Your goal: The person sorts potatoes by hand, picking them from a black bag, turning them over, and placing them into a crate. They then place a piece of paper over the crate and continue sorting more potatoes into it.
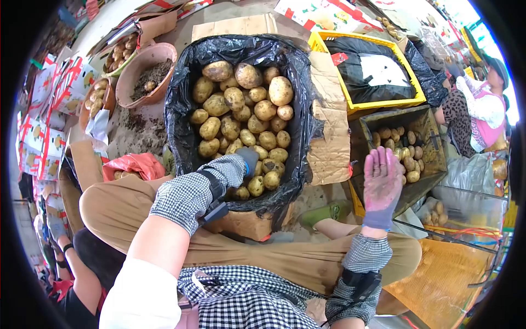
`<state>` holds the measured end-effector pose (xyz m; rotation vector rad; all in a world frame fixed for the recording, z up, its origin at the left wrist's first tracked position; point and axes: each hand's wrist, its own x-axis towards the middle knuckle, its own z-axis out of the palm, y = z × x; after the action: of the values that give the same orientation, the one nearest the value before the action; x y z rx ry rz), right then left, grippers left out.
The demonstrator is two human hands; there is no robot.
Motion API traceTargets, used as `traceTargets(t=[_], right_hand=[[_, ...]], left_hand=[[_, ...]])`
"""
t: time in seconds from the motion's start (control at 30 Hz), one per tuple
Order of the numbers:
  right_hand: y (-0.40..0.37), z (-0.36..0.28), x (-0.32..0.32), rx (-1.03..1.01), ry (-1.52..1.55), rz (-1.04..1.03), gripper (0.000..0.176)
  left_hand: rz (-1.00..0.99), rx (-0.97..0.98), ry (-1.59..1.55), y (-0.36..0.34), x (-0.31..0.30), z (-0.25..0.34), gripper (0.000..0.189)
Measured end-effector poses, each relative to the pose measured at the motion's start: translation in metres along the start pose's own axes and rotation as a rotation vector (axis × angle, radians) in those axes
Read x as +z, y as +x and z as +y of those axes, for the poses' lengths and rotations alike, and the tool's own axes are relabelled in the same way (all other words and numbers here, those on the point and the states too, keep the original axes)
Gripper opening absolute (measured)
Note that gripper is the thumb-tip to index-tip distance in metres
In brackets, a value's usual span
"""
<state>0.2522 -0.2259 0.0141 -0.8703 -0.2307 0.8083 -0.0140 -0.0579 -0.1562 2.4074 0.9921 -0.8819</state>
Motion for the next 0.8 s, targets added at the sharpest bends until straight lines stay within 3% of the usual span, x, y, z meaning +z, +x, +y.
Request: traceTargets(t=[0.13, 0.2, 0.33, 0.4, 0.47, 0.53, 0.57, 0.6, 0.63, 0.73, 0.8], right_hand=[[-0.004, 0.013, 0.015, 0.149, -0.059, 0.03, 0.051], [-0.012, 0.018, 0.013, 0.105, -0.068, -0.107, 0.051], [-0.025, 0.028, 0.025, 0.114, -0.087, -0.152, 0.053], [-0.029, 0.038, 0.033, 0.199, -0.162, -0.115, 0.054], [-0.038, 0.051, 0.04, 0.226, -0.158, -0.153, 0.052], [-0.047, 0.067, 0.052, 0.483, -0.345, -0.14, 0.055], [-0.055, 0.075, 0.059, 0.483, -0.345, -0.149, 0.055], [-0.066, 0.082, 0.064, 0.542, -0.415, -0.286, 0.058], [-0.074, 0.089, 0.068, 0.602, -0.486, -0.423, 0.062], [-0.082, 0.096, 0.079, 0.596, -0.38, -0.622, 0.079], [-0.077, 0.095, 0.074, 0.592, -0.417, -0.687, 0.092]], left_hand=[[0.012, 0.051, -0.062, 0.005, 0.019, -0.011, 0.06], [0.032, 0.104, -0.071, 0.002, 0.016, -0.02, 0.069], [-0.012, -0.017, -0.259, -0.039, -0.007, -0.044, 0.081], [-0.067, -0.225, -0.643, -0.04, 0.001, -0.061, 0.077], [0.01, -0.091, -0.817, -0.041, 0.003, -0.076, 0.064], [0.072, 0.024, -1.13, -0.093, -0.035, -0.056, 0.064], [0.186, 0.192, -1.229, -0.1, -0.034, -0.051, 0.066], [0.303, 0.362, -1.322, -0.108, -0.033, -0.045, 0.069], [0.252, 0.379, -1.503, -0.128, -0.046, -0.03, 0.073], [0.495, 0.616, -1.39, -0.157, -0.06, -0.002, 0.076], [0.614, 0.637, -1.277, -0.164, -0.059, 0.007, 0.087]])
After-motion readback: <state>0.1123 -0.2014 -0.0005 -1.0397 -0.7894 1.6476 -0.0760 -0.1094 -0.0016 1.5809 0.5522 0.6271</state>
